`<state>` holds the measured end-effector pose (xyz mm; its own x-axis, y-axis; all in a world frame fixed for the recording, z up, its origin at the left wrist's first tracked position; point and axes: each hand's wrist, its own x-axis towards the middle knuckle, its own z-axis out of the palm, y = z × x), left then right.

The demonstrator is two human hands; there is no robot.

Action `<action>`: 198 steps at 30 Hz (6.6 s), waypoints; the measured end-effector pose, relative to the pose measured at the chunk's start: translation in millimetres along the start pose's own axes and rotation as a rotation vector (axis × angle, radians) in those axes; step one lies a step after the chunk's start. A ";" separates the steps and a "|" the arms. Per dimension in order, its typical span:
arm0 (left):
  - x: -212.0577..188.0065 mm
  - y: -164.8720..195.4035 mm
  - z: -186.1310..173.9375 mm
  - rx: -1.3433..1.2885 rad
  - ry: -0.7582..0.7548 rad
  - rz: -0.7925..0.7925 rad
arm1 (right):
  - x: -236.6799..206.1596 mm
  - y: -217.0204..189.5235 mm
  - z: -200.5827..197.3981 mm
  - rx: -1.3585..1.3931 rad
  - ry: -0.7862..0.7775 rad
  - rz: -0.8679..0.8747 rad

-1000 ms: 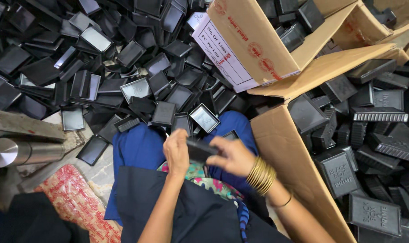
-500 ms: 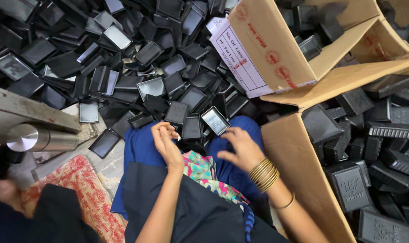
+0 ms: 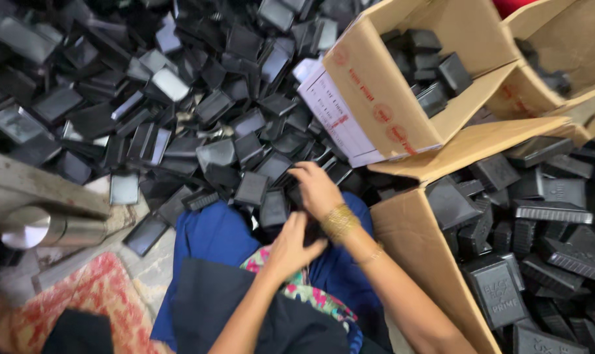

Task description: The person sits on the floor and repeatedly picks up small black plastic containers from a large pile, opens them to check the interior, and places them into a cardboard box. The process is continuous and repetitive throughout the clip.

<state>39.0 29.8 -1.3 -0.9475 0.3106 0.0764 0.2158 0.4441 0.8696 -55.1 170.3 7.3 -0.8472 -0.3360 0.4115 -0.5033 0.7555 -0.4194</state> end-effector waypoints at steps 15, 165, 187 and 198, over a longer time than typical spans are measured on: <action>5.0 -17.3 12.2 0.223 0.145 -0.027 | -34.6 7.5 -69.9 0.111 0.151 0.319; 31.7 -63.6 1.6 -1.417 0.425 -0.113 | -90.1 -7.4 -50.6 0.535 -0.091 0.553; 4.8 -30.7 3.6 -1.297 0.190 -0.196 | -76.1 -85.0 -44.3 0.620 -0.218 0.485; 5.8 -12.3 -17.4 -0.995 0.470 0.002 | -78.1 -85.2 -41.9 0.831 -0.143 0.649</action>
<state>26.7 11.5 -3.0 -0.9882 -0.1345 0.0726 0.1307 -0.4973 0.8577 61.1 155.7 44.9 -0.9801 -0.1104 -0.1652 0.1395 0.2103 -0.9676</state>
